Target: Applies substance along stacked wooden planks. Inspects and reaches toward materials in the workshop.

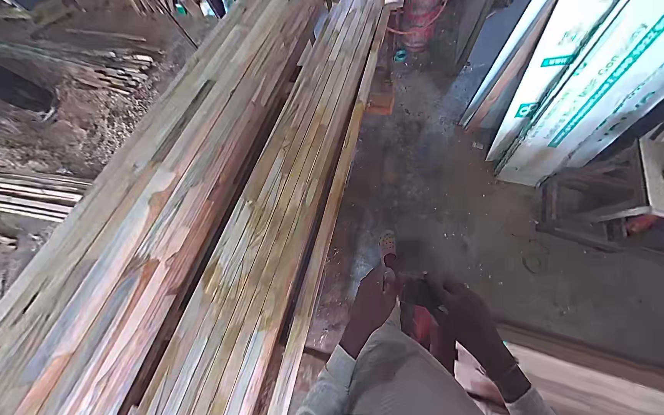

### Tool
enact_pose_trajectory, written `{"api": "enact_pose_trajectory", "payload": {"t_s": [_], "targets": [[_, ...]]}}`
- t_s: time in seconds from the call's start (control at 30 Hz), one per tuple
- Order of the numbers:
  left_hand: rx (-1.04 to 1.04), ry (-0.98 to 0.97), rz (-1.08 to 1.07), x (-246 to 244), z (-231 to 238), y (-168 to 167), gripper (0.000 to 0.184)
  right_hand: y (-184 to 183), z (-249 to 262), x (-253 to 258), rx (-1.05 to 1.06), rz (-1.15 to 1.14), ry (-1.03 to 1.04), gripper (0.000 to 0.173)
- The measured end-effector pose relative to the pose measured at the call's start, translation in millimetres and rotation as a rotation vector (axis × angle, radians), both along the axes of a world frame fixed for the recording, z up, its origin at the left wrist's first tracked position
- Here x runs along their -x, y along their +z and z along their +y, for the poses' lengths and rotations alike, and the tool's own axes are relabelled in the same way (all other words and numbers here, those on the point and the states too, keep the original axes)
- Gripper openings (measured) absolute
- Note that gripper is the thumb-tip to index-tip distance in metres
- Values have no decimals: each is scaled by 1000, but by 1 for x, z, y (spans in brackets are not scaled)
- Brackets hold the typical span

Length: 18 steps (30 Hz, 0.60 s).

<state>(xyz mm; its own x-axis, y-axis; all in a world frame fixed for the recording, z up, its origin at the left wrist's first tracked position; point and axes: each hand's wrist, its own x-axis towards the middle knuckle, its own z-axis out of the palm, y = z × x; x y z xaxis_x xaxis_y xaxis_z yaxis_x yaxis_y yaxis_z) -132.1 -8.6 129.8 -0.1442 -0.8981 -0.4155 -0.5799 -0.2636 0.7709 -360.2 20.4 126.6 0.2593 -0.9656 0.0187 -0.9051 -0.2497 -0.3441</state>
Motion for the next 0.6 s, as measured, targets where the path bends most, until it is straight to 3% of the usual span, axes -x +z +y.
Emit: {"api": "enact_pose_trajectory", "payload": {"t_s": [0.1, 0.2, 0.4, 0.6], "targets": [[-80, -89, 30, 21, -91, 1, 57, 10, -79, 4, 65, 31, 32, 50], [-95, -192, 23, 36, -176, 11, 52, 23, -151, 13, 48, 76, 41, 58], [12, -403, -22, 60, -301, 46, 39, 41, -246, 30, -34, -11, -59, 58], [0, -505, -53, 80, -404, 41, 33, 37, -326, 43, -151, -84, -138, 54]]}}
